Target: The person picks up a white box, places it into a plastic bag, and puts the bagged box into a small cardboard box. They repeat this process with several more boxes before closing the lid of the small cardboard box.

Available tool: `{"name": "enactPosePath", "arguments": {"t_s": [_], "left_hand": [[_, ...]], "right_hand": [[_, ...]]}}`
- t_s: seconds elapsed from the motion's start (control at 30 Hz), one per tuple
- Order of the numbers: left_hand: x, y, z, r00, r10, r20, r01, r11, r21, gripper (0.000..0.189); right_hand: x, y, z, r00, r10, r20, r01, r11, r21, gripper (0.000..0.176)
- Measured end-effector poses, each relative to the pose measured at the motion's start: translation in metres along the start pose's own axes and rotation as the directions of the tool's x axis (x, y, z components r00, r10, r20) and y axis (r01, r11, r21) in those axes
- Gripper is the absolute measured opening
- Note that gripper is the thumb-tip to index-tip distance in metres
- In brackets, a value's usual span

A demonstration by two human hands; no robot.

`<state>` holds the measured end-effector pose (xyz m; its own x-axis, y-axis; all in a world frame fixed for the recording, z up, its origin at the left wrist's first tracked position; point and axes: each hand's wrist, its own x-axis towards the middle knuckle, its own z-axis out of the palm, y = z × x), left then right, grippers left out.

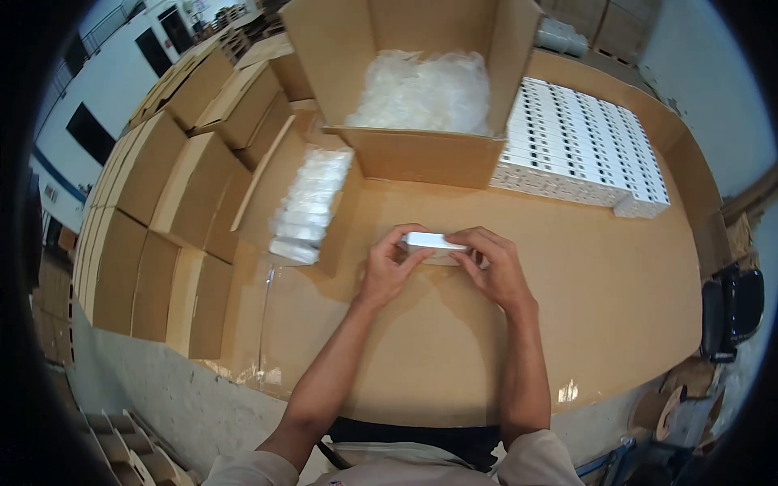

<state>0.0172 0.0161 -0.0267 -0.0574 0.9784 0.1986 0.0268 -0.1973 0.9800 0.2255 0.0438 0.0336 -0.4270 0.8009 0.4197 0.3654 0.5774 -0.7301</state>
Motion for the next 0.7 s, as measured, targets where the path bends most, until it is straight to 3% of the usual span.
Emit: {"name": "enactPosePath", "arguments": {"t_s": [0.1,0.2,0.33,0.5,0.7], "left_hand": [[-0.005,0.009,-0.005,1.000,0.012,0.005,-0.013,0.994,0.113,0.058],[-0.019,0.005,-0.006,0.991,0.115,-0.066,-0.092,0.955,0.284,0.083],[-0.062,0.006,-0.021,0.983,0.161,-0.083,-0.100,0.865,0.492,0.098],[-0.124,0.029,-0.054,0.997,0.072,-0.014,-0.047,0.773,0.633,0.079],[-0.125,0.038,-0.056,0.997,0.071,-0.016,-0.046,0.789,0.613,0.065]], "right_hand": [[0.001,0.001,0.004,0.999,-0.025,-0.023,0.025,1.000,-0.005,0.026],[-0.002,0.009,0.011,0.991,0.081,-0.106,-0.073,0.995,0.074,0.026],[-0.001,-0.003,0.018,0.943,0.250,-0.219,-0.169,0.928,0.332,0.024],[0.015,-0.064,0.059,0.953,0.134,-0.273,0.058,0.802,0.595,0.027],[0.040,-0.105,0.110,0.960,-0.019,-0.278,0.202,0.737,0.645,0.027]]}}
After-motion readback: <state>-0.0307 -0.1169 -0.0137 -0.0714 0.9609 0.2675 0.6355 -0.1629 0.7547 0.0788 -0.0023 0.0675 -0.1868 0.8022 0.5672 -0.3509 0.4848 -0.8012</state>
